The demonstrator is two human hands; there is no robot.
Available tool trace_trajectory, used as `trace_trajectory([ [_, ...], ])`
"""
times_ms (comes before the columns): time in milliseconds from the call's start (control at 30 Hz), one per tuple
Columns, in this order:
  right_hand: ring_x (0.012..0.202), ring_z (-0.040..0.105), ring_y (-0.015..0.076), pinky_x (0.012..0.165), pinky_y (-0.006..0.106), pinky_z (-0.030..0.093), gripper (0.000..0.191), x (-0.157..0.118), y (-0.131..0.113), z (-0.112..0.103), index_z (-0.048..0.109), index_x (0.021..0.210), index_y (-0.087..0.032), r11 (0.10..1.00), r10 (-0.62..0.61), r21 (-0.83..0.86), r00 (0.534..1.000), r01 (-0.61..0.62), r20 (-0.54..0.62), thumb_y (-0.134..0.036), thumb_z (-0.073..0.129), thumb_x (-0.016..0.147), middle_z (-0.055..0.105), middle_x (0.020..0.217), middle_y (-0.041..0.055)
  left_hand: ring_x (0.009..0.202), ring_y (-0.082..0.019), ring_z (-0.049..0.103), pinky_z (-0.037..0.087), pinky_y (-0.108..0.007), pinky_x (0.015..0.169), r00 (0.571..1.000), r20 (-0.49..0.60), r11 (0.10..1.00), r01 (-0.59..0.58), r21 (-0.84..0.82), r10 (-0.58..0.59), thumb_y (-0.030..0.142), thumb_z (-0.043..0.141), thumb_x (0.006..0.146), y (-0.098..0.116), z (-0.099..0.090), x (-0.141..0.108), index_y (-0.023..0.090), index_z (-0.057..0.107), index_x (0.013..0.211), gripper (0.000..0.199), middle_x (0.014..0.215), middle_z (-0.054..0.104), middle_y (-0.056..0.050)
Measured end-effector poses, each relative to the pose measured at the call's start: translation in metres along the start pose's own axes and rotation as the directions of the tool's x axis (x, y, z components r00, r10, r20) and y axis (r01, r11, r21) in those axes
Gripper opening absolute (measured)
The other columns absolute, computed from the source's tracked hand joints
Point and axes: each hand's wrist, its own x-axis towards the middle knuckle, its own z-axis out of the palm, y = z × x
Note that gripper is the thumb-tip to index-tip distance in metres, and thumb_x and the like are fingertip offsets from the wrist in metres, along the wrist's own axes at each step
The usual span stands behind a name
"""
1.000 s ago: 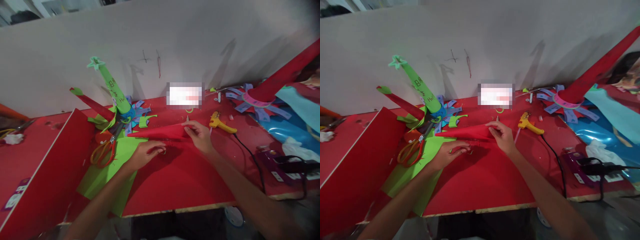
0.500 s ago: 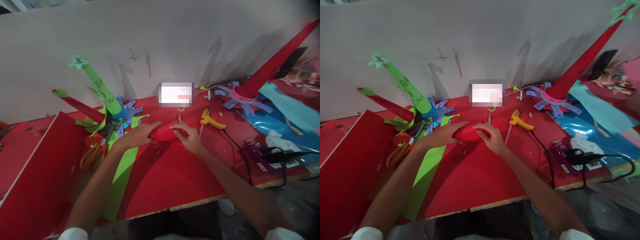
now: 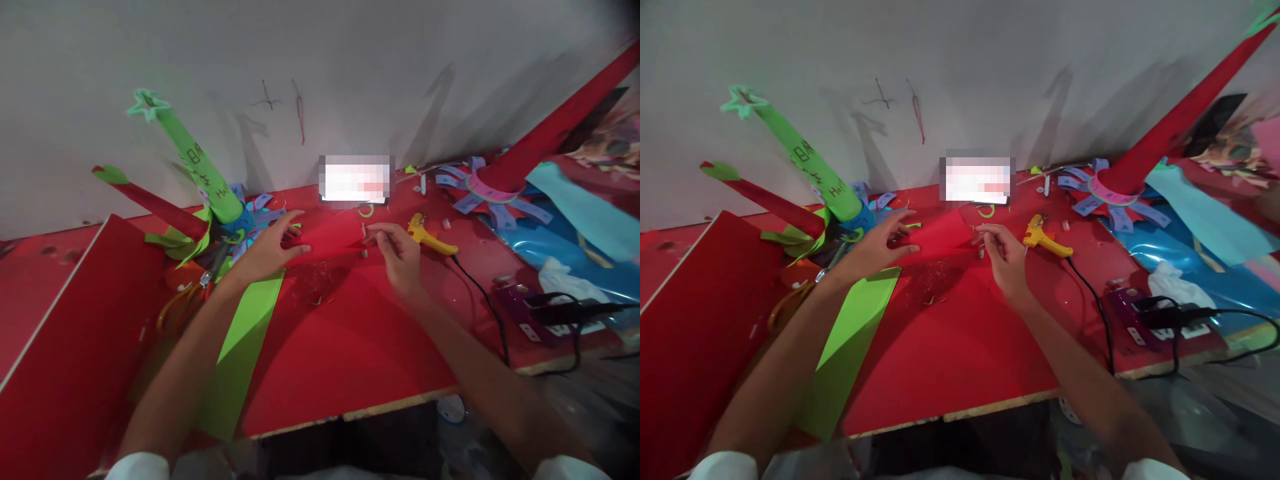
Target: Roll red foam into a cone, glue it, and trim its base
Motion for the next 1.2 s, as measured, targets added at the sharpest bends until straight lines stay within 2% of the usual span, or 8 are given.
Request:
trace_trajectory([
  [100,0.087,0.069,0.0206,0.081,0.036,0.055,0.024,-0.001,0.001,-0.001,0.073,0.107,-0.031,1.000,-0.007,0.011,1.000,0.007,0.022,-0.050,0.060,0.101,0.074,0.093,0.0039,0.104,-0.028,0.063,0.044,-0.043,0.107,1.000,-0.018,1.000,0.016,-0.021,-0.017,0.016,0.091,0.065,-0.003,0.002,-0.001,0.025,0.072,0.128,0.067,0.110,0.071,-0.007],
  [267,0.096,0.069,0.0226,0.091,0.040,0.054,0.024,-0.003,0.019,0.000,0.073,0.108,-0.029,0.999,-0.014,-0.038,0.996,0.017,0.083,-0.048,0.072,0.093,0.074,0.103,0.0052,0.098,-0.030,0.066,0.046,-0.044,0.102,1.000,0.017,0.988,0.010,0.153,-0.013,0.022,0.092,0.068,0.001,0.013,-0.005,0.019,0.071,0.131,0.067,0.108,0.073,-0.011],
  [433,0.091,0.067,0.0231,0.090,0.042,0.054,0.020,-0.004,0.029,0.002,0.073,0.099,-0.028,0.994,-0.026,-0.104,0.996,0.035,0.085,-0.046,0.074,0.090,0.073,0.098,0.0050,0.112,-0.036,0.067,0.045,-0.045,0.107,0.996,0.086,0.991,-0.041,0.130,0.029,0.025,0.093,0.066,0.002,0.017,-0.010,0.021,0.072,0.131,0.069,0.129,0.072,-0.015],
  [600,0.093,0.068,0.0235,0.090,0.042,0.053,0.008,-0.006,0.024,0.001,0.073,0.093,-0.028,0.989,-0.086,-0.113,0.992,0.097,0.097,-0.036,0.072,0.092,0.073,0.096,0.0043,0.125,-0.043,0.064,0.045,-0.048,0.109,0.983,0.181,0.959,-0.035,0.282,-0.018,0.037,0.094,0.064,0.001,0.020,-0.014,0.028,0.064,0.142,0.084,0.140,0.068,-0.012],
  [833,0.104,0.068,0.0225,0.092,0.041,0.053,0.020,0.001,0.010,0.000,0.070,0.112,-0.025,0.992,-0.116,-0.070,0.986,0.108,-0.122,-0.038,0.063,0.099,0.072,0.112,0.0073,0.135,-0.041,0.059,0.043,-0.052,0.113,0.974,0.209,0.862,-0.029,0.506,-0.091,0.042,0.082,0.077,0.020,0.019,-0.014,0.027,0.051,0.153,0.083,0.153,0.059,-0.013],
  [933,0.099,0.069,0.0213,0.087,0.038,0.053,0.016,0.006,0.013,-0.004,0.069,0.107,-0.024,0.997,-0.067,-0.042,0.983,0.061,-0.169,-0.036,0.063,0.099,0.072,0.106,0.0062,0.136,-0.037,0.059,0.044,-0.050,0.114,0.975,0.221,0.877,-0.086,0.474,-0.024,0.048,0.079,0.082,0.030,0.019,-0.013,0.026,0.048,0.153,0.081,0.154,0.057,-0.013],
  [1100,0.084,0.068,0.0205,0.081,0.038,0.055,0.015,-0.004,0.028,0.002,0.071,0.097,-0.023,0.990,-0.020,-0.141,1.000,0.022,0.016,-0.030,0.058,0.097,0.072,0.091,0.0044,0.127,-0.034,0.065,0.051,-0.046,0.107,0.989,0.127,0.929,-0.116,0.351,0.076,0.055,0.076,0.085,0.054,0.025,-0.020,0.023,0.050,0.150,0.077,0.145,0.064,-0.013],
  [1200,0.091,0.069,0.0225,0.086,0.040,0.056,0.017,-0.017,0.029,0.023,0.072,0.097,-0.023,0.954,-0.167,-0.195,0.942,0.229,0.291,-0.022,0.055,0.096,0.074,0.095,0.0066,0.127,-0.034,0.064,0.053,-0.045,0.104,0.985,0.094,0.932,-0.165,0.322,0.142,0.058,0.077,0.084,0.076,0.028,-0.030,0.022,0.046,0.153,0.084,0.145,0.063,-0.014],
])
